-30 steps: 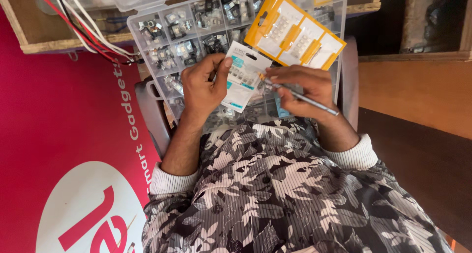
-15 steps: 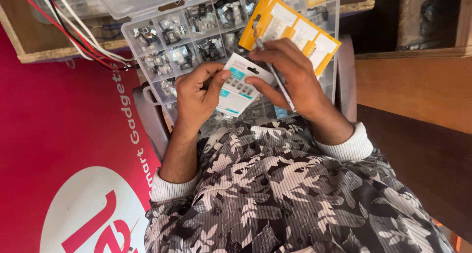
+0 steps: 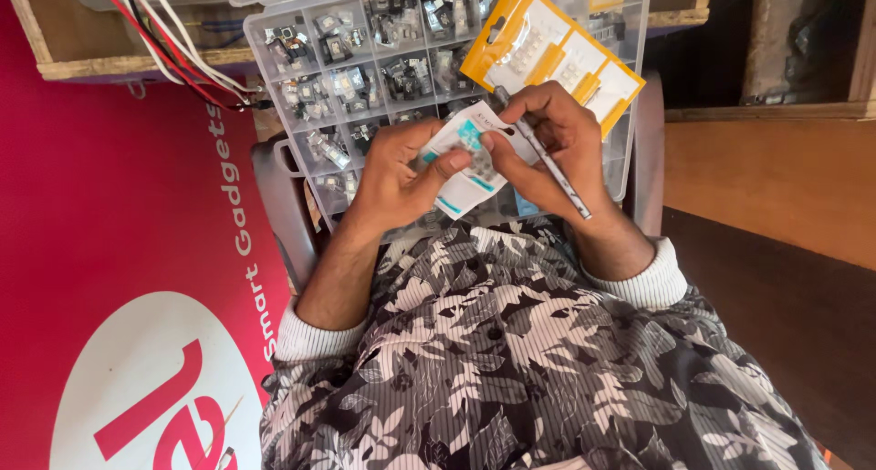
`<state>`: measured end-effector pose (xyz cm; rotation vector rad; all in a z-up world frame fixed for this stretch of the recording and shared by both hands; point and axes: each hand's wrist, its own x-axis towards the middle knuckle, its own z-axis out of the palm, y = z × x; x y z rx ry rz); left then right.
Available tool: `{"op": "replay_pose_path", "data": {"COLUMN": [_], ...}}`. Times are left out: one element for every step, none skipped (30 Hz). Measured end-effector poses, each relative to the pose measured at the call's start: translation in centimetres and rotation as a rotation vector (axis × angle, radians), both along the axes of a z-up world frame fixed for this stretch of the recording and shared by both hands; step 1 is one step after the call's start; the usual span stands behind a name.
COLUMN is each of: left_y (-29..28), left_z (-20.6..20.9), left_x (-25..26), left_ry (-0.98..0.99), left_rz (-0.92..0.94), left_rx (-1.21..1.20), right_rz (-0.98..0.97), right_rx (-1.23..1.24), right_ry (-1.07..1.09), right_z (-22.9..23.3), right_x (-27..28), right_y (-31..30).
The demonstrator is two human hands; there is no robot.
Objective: The person opens a plastic organizer box and selects a small electronic component from a package. They then use a soldering iron and solder to attach the component to a small metal piece on a workbench.
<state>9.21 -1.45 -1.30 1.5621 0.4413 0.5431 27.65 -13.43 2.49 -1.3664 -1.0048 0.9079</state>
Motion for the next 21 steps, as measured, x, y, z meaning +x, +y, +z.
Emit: {"op": "replay_pose_path", "data": {"left_y": [0.0,-0.1,0.0,0.0,0.0,0.0,-0.1,-0.1,0.1,0.1,0.1,-0.2,-0.6,-0.8,-1.0,-1.2,-1.5,-1.9,-2.2,-2.4,-2.5], "left_z": [-0.1,-0.2,-0.2,-0.3,-0.3,-0.3,-0.3,-0.3,-0.1,0.3,1.0,1.9,2.7,3.3,3.8,4.1,4.3,4.4,4.3,4.3,4.3], "left_x": [-0.1,-0.1,-0.2,-0.2,-0.2,-0.2,-0.1,0.2,0.7,1.2,1.4,1.6,1.7,1.8,2.0,2.1,2.2,2.2,2.2,2.2,2.4], "left_ry": [-0.007,-0.022,-0.038,-0.053,-0.077,-0.101,-0.124,-0.09,-0.056,-0.022,-0.002,0.016,0.034,0.044,0.054,0.063,0.053,0.044,0.037,0.042,0.042], "left_rz": [-0.006,-0.011,-0.018,-0.025,-0.029,-0.033,-0.037,-0.031,-0.024,-0.018,0.124,0.264,0.404,0.465,0.525,0.586,0.526,0.466,0.411,0.395,0.382], "left_rx": [0.001,0.011,0.02,0.03,0.04,0.05,0.059,0.01,-0.036,-0.082,0.17,0.424,0.677,0.749,0.819,0.889,0.808,0.726,0.642,0.595,0.554], "right_rz": [0.0,-0.01,-0.022,-0.033,-0.023,-0.013,-0.003,-0.016,-0.028,-0.041,-0.069,-0.097,-0.123,-0.151,-0.181,-0.212,-0.224,-0.236,-0.243,-0.238,-0.232], "right_rx": [-0.007,-0.011,-0.015,-0.018,-0.001,0.017,0.034,0.03,0.029,0.028,0.043,0.058,0.072,0.082,0.091,0.1,0.094,0.088,0.079,0.067,0.063], "right_ry": [0.014,-0.017,-0.048,-0.079,-0.082,-0.084,-0.086,-0.109,-0.132,-0.155,-0.142,-0.13,-0.117,-0.118,-0.118,-0.118,-0.092,-0.065,-0.037,0.01,0.056], "right_z": [0.2,0.4,0.5,0.6,0.6,0.5,0.4,0.2,-0.2,-0.5,-0.7,-0.8,-0.9,-0.9,-0.9,-0.9,-0.9,-0.8,-0.8,-0.7,-0.6], "right_x": [-0.2,-0.3,-0.4,-0.5,-0.5,-0.5,-0.4,-0.2,0.2,0.3,0.3,0.2,0.2,0.0,-0.3,-0.4,-0.3,-0.2,-0.2,-0.3,-0.3], "right_y": [-0.1,-0.3,-0.4,-0.6,-0.7,-0.9,-1.1,-1.1,-0.8,-0.7,-0.8,-0.9,-1.0,-1.1,-1.1,-1.1,-1.1,-1.2,-1.3,-1.5,-1.5]}}
